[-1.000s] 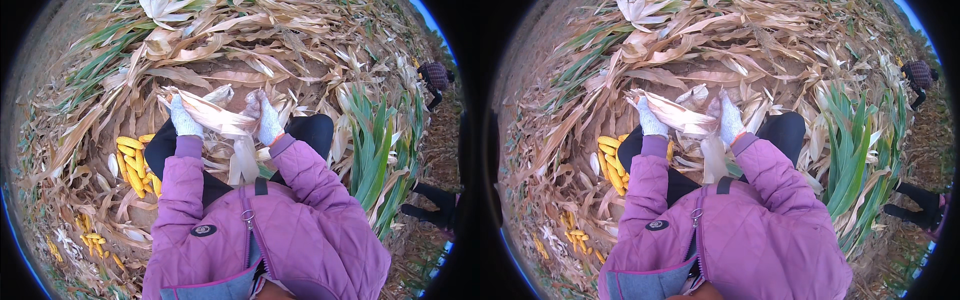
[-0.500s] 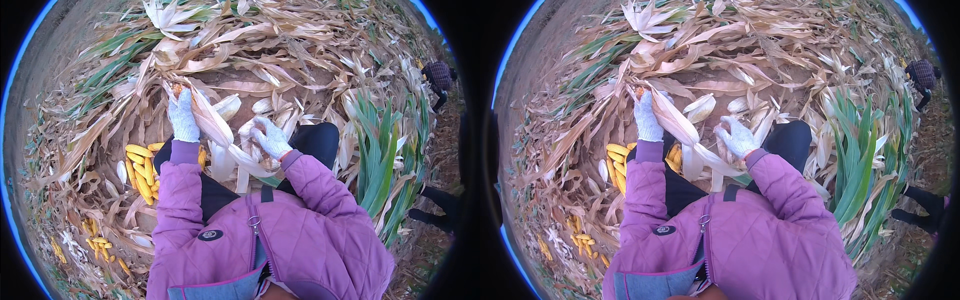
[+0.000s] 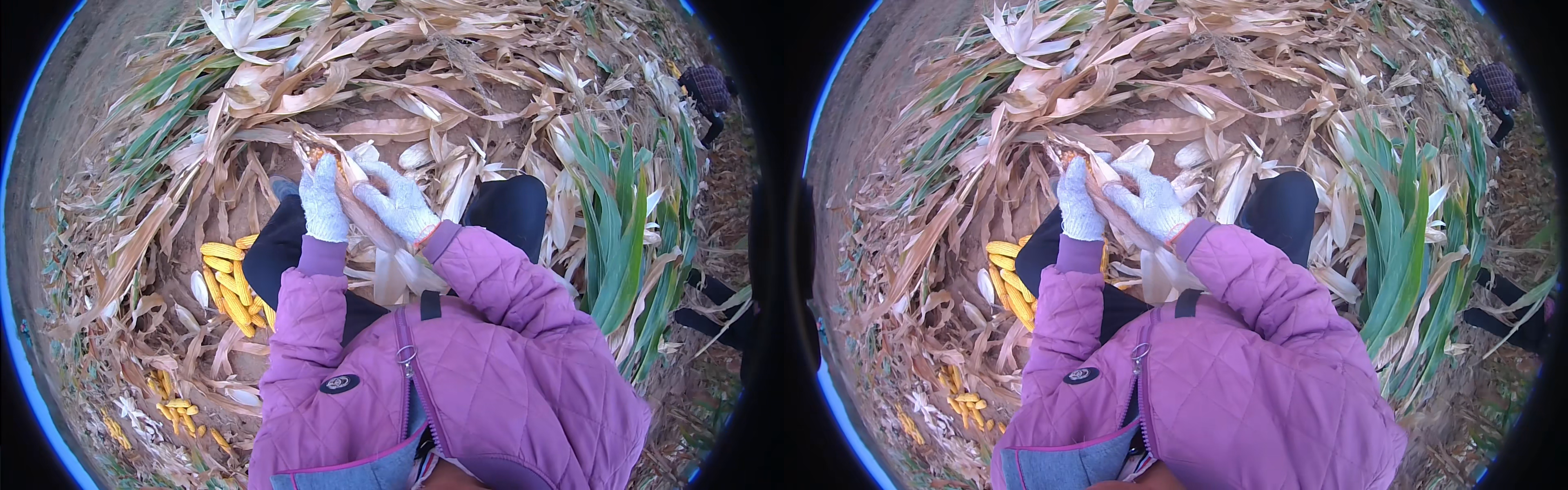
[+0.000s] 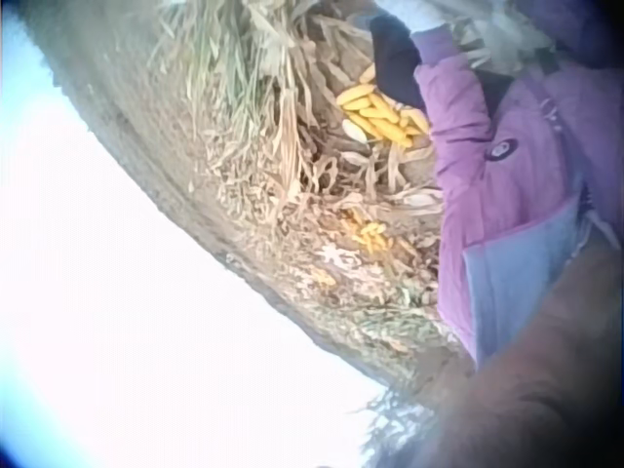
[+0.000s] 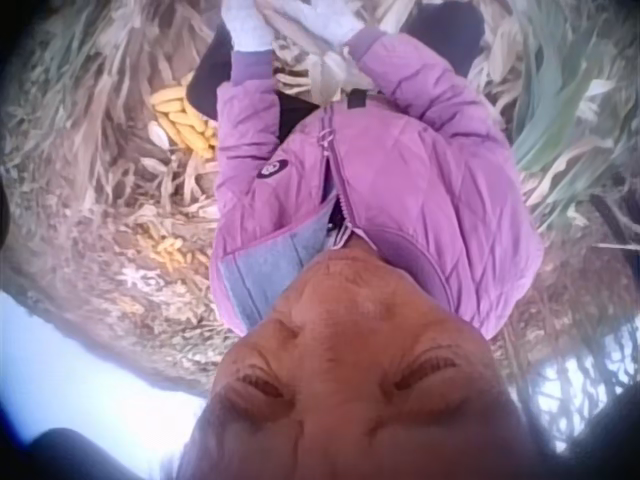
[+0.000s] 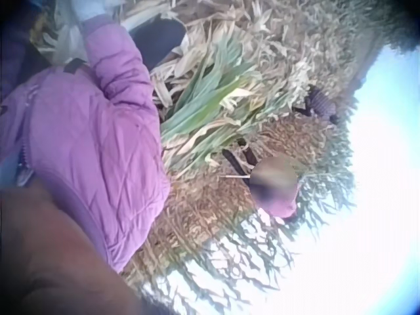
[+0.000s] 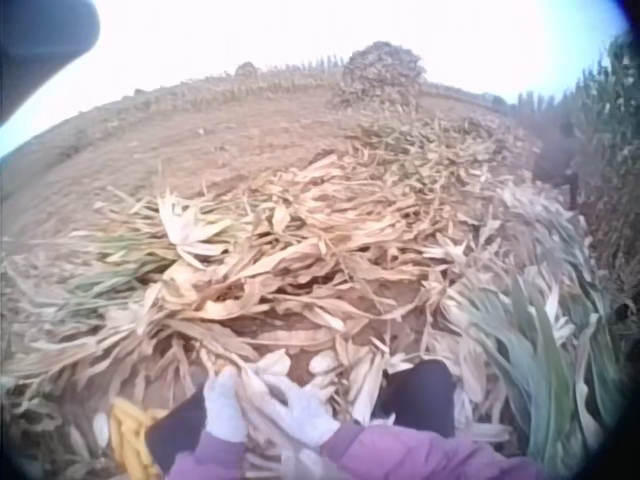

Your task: The person sits on the ground in a cornfield and repeatedly shucks corn cobs by hand, removing the husks and placing the cleaned cobs into a growing pile nearby.

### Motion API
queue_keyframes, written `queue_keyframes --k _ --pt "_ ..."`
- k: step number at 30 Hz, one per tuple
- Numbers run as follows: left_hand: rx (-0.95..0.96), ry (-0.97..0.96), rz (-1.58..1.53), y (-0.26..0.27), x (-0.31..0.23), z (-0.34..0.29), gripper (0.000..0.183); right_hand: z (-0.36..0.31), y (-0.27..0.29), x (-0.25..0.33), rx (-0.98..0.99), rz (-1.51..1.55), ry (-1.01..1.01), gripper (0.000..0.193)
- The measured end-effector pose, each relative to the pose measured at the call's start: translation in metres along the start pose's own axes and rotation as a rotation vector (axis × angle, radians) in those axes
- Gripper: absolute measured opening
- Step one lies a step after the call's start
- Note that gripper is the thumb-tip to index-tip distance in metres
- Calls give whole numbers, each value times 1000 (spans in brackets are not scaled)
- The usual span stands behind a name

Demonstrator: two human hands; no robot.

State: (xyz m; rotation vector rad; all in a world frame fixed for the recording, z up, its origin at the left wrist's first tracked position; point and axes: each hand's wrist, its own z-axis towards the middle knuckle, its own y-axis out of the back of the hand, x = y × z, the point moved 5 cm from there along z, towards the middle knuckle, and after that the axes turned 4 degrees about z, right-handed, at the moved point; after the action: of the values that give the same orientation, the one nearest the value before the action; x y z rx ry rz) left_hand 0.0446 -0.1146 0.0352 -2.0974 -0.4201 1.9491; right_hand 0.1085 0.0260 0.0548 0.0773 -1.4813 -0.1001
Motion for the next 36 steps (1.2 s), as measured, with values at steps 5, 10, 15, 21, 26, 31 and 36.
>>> queue_keyframes --k 5,10,15,21,26,31,36 --pt "-42 42 -126 1 5 -8 32 5 9 4 39 -286 -6 35" --pt "134 66 -173 2 18 -4 34 6 15 -4 -2 -250 17 33" --pt "164 52 -105 -4 15 -16 40 15 15 -6 -121 -221 148 36" --pt "21 -222 333 -39 -15 -51 76 11 25 4 -280 -354 36 39" --pt "-47 -148 385 -37 5 -59 64 9 25 4 -334 -300 -122 39" --pt "4 -134 211 -28 3 -53 60 11 28 -10 -382 -216 -220 39" --pt "-108 -255 312 -41 -16 -61 67 8 23 3 -432 -151 -108 40"
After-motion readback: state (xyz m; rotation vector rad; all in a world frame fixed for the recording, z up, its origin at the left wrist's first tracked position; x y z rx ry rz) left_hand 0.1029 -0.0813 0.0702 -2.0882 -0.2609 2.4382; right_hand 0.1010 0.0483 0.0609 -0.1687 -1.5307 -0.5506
